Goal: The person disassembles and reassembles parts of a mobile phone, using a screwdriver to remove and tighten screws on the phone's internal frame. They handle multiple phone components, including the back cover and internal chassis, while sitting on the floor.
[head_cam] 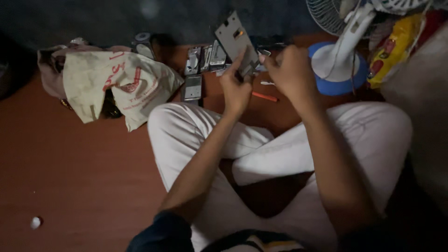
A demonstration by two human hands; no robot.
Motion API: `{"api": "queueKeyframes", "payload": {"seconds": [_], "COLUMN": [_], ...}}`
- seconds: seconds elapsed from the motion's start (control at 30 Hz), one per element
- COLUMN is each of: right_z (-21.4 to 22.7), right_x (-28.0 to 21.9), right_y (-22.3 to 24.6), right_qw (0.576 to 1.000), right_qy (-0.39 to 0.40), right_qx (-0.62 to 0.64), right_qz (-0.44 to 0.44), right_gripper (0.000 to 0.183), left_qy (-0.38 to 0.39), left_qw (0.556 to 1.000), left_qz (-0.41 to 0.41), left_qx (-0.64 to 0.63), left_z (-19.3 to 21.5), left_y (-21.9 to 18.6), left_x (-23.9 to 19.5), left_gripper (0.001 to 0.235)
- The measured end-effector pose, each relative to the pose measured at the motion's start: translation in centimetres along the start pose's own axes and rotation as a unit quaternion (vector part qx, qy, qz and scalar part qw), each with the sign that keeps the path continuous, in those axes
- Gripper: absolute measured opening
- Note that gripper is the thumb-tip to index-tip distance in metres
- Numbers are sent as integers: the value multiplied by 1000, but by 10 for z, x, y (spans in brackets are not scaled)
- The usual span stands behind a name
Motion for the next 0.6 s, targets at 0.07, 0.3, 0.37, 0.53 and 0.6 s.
{"api": "queueKeyframes", "payload": {"seconds": [0.07, 0.3, 0.37, 0.53, 0.6], "right_z": [-2, -57, -77, -99, -103], "right_x": [0, -4, -5, -21, -31], "right_y": [1, -19, -30, -49, -44], "right_qw": [999, 998, 998, 978, 983], "right_qy": [19, 40, 59, 142, 132], "right_qx": [21, 3, 29, -21, -37], "right_qz": [-17, 49, 8, -153, -120], "right_gripper": [38, 8, 15, 31, 23], "left_qy": [-4, -9, -7, -3, 0], "left_qw": [997, 998, 998, 992, 991], "left_qz": [-73, 30, 64, 116, 121], "left_qx": [20, 59, -3, 40, 49], "left_z": [4, 12, 18, 33, 36], "left_y": [3, 63, 74, 74, 74], "left_x": [6, -9, -13, -12, -14], "left_gripper": [76, 66, 68, 71, 76]}}
Point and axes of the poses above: each hand's wrist, its own x-axis towards the middle knuckle, its own z-axis out of the back of the hand, y = z × x, the point moved 4 cm from there along x, towards the middle knuckle, and after that the axes turned 4 degrees about -z, right-handed, at the moved point
